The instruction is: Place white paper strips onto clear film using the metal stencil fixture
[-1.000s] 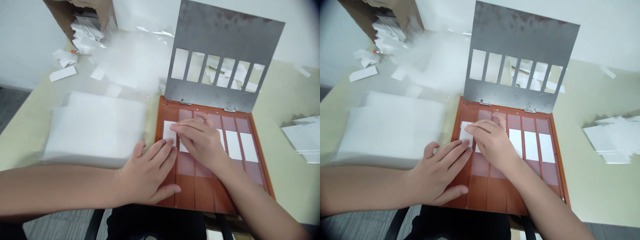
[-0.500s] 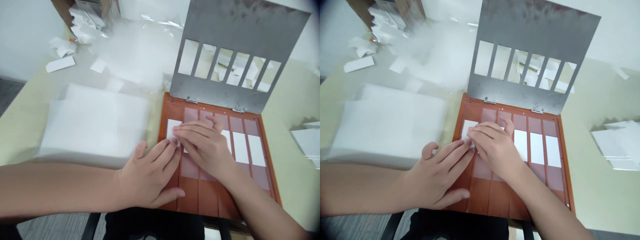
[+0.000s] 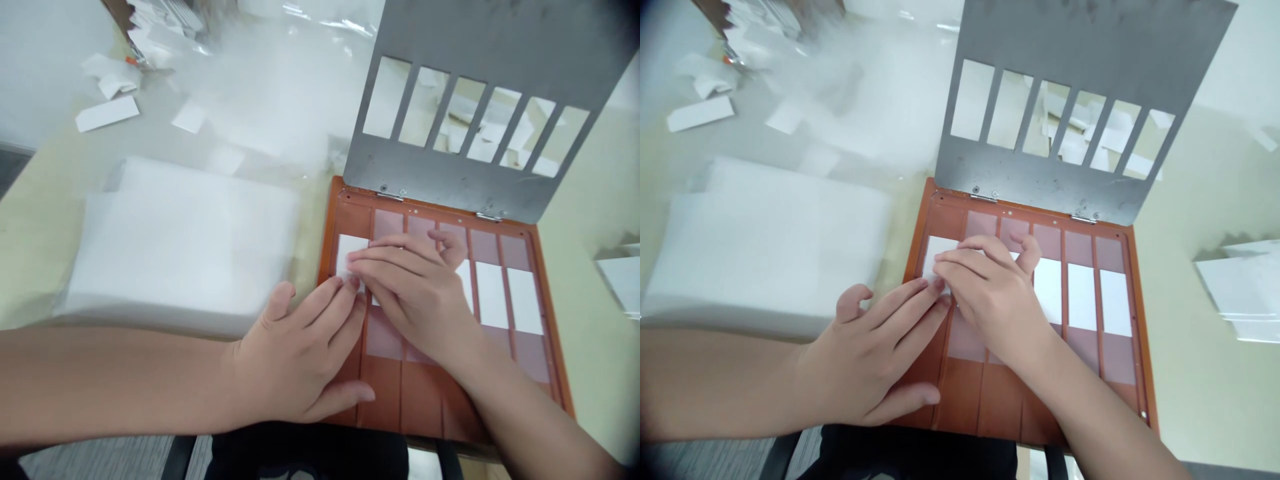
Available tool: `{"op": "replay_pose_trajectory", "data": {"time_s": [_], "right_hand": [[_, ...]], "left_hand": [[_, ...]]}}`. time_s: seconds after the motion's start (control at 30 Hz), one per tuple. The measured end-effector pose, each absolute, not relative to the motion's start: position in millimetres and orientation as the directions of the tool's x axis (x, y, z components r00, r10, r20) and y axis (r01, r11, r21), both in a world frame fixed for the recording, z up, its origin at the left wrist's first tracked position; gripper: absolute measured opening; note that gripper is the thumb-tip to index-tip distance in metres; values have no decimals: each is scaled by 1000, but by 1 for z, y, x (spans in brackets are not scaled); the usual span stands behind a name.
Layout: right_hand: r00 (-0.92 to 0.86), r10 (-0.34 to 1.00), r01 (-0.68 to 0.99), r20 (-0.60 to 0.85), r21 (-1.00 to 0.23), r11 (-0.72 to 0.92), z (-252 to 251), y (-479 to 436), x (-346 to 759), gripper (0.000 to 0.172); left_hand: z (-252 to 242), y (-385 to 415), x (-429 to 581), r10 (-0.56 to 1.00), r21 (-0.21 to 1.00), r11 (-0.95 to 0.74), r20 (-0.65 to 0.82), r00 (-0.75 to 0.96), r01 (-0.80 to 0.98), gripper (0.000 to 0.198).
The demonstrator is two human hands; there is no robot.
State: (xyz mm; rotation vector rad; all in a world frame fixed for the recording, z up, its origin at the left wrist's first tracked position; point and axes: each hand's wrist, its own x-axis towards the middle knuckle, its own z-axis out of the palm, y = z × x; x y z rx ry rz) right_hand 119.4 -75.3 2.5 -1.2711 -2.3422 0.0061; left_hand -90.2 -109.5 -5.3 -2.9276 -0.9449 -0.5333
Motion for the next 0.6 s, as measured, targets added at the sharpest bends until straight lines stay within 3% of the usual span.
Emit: {"op": "replay_pose_trajectory", "data": {"time_s": [0.6], "right_hand": [[-442, 807, 793, 392, -250, 556, 3, -76, 119, 22]], "left_hand": [[-6, -109, -91, 557, 104, -823, 341, 758, 558, 71]]}}
